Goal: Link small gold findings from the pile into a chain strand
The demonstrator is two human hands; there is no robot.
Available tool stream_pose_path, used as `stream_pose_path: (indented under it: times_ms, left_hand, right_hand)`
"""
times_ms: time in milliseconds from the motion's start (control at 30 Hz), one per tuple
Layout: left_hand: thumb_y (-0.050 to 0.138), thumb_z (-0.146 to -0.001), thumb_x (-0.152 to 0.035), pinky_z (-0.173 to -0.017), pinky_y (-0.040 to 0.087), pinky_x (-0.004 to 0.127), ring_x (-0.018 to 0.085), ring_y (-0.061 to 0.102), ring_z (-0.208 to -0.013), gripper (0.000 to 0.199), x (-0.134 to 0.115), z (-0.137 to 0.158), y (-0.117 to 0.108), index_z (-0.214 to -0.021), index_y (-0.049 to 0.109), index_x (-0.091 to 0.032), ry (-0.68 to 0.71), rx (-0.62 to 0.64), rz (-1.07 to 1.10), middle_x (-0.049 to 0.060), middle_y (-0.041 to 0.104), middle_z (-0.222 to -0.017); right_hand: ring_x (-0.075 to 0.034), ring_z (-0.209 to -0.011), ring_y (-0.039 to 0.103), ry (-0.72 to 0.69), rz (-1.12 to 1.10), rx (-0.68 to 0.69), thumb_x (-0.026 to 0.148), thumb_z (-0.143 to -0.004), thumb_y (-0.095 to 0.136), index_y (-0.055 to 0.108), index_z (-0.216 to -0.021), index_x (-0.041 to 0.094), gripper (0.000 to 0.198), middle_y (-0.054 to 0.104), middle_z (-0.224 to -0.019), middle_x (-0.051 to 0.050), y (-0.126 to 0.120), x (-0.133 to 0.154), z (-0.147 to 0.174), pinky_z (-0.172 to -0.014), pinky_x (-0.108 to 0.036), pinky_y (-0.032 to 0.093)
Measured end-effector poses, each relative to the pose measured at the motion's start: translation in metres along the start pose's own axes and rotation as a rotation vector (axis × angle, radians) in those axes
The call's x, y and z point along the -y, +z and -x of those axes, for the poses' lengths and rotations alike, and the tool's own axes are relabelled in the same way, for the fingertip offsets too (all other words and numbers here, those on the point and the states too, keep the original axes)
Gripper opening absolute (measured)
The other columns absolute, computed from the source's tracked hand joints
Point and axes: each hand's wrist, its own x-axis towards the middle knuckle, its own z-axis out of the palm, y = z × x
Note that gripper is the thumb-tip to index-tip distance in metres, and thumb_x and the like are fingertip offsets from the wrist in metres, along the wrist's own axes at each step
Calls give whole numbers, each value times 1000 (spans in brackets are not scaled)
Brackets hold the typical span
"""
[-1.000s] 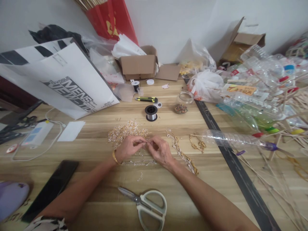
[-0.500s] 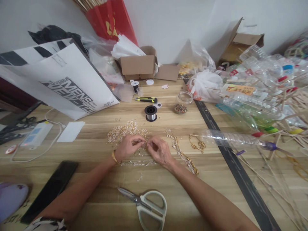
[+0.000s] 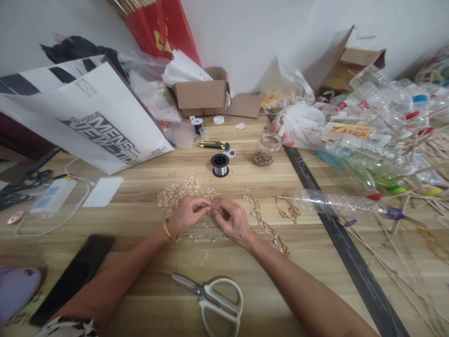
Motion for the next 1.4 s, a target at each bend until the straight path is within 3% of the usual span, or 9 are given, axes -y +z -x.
stream_pose_path:
  times_ms: [633,1067,1400]
  left_hand:
    - [57,-79,-15,-63,47,21,12,63,-65,13,-2,0,1,-82,70,-16,25,46,-35,2,72,-75]
    - [56,-80,-15,-59,47,20,11,62,-61,14,-5,0,-1,-83,69,-14,-22,74,41,2,71,-70]
    - [56,-79,-16,-61,47,21,12,63,-62,17,-4,2,2,-89,71,-16,-9,74,17,2,72,-72]
  right_hand:
    - [-10,-53,46,11,36,-56,25,-83,53,58,-73,17,14,54,-61,1,2,-3,0,-50,-22,35]
    - [-15,-63,58,64,-11,-98,29,-84,56,65,-84,16,15,66,-74,-4,3,-7,0,-57,-25,46]
    - [-17,-72,60,26,5,-26,29,-87,53,66,-94,17,19,67,-82,-6,1,-9,0,-64,-28,47]
